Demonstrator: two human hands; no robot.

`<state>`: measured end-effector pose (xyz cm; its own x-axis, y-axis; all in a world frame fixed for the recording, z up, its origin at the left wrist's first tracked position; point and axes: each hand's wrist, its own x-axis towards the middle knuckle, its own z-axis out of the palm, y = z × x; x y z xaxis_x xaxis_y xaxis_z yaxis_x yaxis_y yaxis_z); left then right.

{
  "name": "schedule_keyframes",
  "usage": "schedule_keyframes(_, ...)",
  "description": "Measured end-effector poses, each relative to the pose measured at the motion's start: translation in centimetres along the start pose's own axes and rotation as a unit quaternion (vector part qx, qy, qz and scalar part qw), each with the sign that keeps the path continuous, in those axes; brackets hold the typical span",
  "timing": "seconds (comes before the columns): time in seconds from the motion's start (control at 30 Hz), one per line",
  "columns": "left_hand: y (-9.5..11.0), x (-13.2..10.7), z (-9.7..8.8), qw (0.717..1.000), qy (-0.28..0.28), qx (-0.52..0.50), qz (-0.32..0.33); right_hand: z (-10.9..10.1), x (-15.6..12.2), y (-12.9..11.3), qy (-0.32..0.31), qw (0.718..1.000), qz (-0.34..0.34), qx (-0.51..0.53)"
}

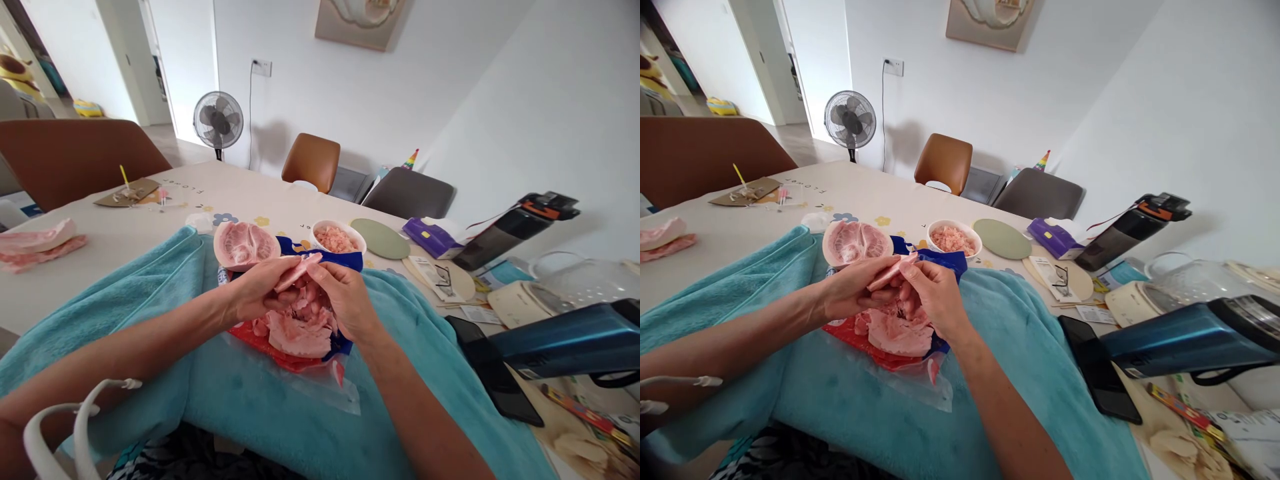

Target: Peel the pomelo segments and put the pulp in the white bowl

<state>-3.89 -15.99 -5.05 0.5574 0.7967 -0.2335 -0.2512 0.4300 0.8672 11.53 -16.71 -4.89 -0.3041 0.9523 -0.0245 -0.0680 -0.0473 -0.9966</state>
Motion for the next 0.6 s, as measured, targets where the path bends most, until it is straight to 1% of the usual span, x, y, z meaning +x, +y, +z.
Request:
schedule_keyframes(0.07, -0.1, 0.0, 0.1, 1.0, 0.018, -0.004, 0.011, -0.1, -0.1, -0.2, 0.0, 1.0, 0.011, -0.007)
schedule_keyframes(0.17, -0.5, -0.2, 0.3, 0.996, 0.067, 0.009, 0.056, -0.3, -0.1, -0.3, -0.013, 0.999, 0.039, -0.031)
schedule_keyframes(0.27, -0.6, -0.4, 1.0, 0.987, 0.115, 0.056, 0.099, -0.4, -0.1, -0.4, -0.044, 0.996, 0.06, -0.05)
schedule_keyframes(0.33, -0.5, -0.4, 1.5, 0.979, 0.136, 0.097, 0.116, -0.4, -0.2, -0.5, -0.057, 0.994, 0.076, -0.052)
schedule_keyframes(0.43, -0.3, -0.4, 1.8, 0.962, 0.158, 0.165, 0.148, -0.3, -0.2, -0.7, -0.057, 0.993, 0.089, -0.051)
schedule_keyframes(0.53, -0.4, -0.4, 1.5, 0.939, 0.172, 0.235, 0.182, -0.2, -0.2, -0.5, -0.051, 0.994, 0.082, -0.04)
schedule_keyframes(0.6, -0.5, -0.4, 1.0, 0.927, 0.169, 0.267, 0.201, -0.2, -0.1, -0.4, -0.049, 0.996, 0.071, -0.03)
